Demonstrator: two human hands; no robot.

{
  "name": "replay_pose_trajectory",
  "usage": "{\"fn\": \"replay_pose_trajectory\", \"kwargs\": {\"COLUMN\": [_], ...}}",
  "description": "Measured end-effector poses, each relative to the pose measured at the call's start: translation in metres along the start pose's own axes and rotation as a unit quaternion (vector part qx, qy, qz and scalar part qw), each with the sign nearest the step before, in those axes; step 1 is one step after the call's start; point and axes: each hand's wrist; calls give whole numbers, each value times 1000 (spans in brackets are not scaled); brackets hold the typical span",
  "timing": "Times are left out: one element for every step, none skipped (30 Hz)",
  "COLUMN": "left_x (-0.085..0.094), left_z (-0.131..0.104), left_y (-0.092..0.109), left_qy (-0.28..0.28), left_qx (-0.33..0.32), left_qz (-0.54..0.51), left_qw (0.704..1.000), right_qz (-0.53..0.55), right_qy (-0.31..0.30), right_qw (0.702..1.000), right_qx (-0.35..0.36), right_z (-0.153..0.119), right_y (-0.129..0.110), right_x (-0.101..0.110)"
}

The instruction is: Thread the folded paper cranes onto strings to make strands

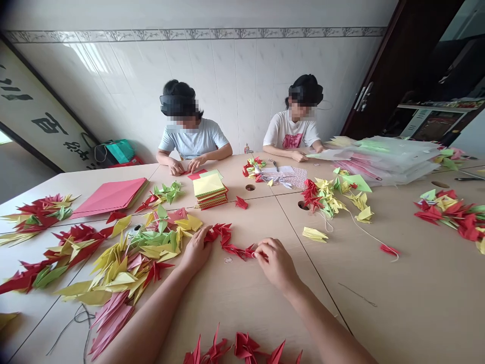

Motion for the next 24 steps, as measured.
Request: {"fn": "replay_pose_trajectory", "kwargs": {"left_x": [0,1,1,1,2,2,2,2,2,2,2,3,4,6,7,9,10,10,10,9,8,6,4,2], "left_z": [0,0,0,0,1,1,1,1,1,2,2,3,3,3,4,4,4,4,4,3,3,3,3,3], "left_y": [0,0,0,0,0,-1,-2,-2,-3,-4,-4,-4,-3,-1,1,5,10,15,20,25,28,31,32,32], "left_qy": [1,2,4,6,7,7,7,7,7,7,7,6,4,2,-2,-9,-17,-26,-39,-49,-62,-71,-76,-77], "left_qx": [-1,-2,-3,-4,-4,-5,-5,-4,-3,0,3,5,7,6,-1,-14,-32,-55,-80,-100,-116,-124,-125,-123], "left_qz": [-2,-4,-6,-8,-11,-15,-18,-22,-25,-29,-32,-35,-40,-44,-51,-61,-73,-87,-103,-113,-118,-119,-118,-117], "left_qw": [1000,1000,1000,1000,1000,1000,1000,1000,1000,1000,999,999,999,999,999,998,997,994,991,987,984,983,982,982], "right_qz": [22,43,67,96,134,178,225,272,314,351,380,401,418,432,443,453,461,468,473,476,480,483,487,492], "right_qy": [2,3,4,5,6,8,6,1,-7,-15,-22,-26,-29,-32,-37,-44,-52,-62,-72,-82,-91,-97,-101,-99], "right_qw": [1000,998,996,992,986,977,964,948,929,910,892,878,868,859,851,844,837,831,827,824,821,819,817,816], "right_qx": [-17,-37,-58,-79,-98,-118,-142,-168,-195,-221,-243,-258,-267,-273,-279,-284,-289,-293,-296,-297,-296,-294,-291,-286], "right_z": [1,2,3,4,4,4,3,2,0,-3,-5,-8,-10,-12,-14,-16,-17,-18,-19,-20,-20,-20,-19,-18], "right_y": [1,2,3,3,3,3,3,3,2,2,2,3,2,2,2,1,-1,-3,-5,-8,-12,-16,-20,-24], "right_x": [5,11,18,25,31,38,45,50,56,60,64,66,68,69,70,69,68,67,65,63,61,59,58,57]}}
Point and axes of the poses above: each hand's wrist, its own z-axis towards the middle knuckle, its own x-axis out of the back of the hand, y = z × x, and after that the axes turned 15 degrees about -x, right-handed
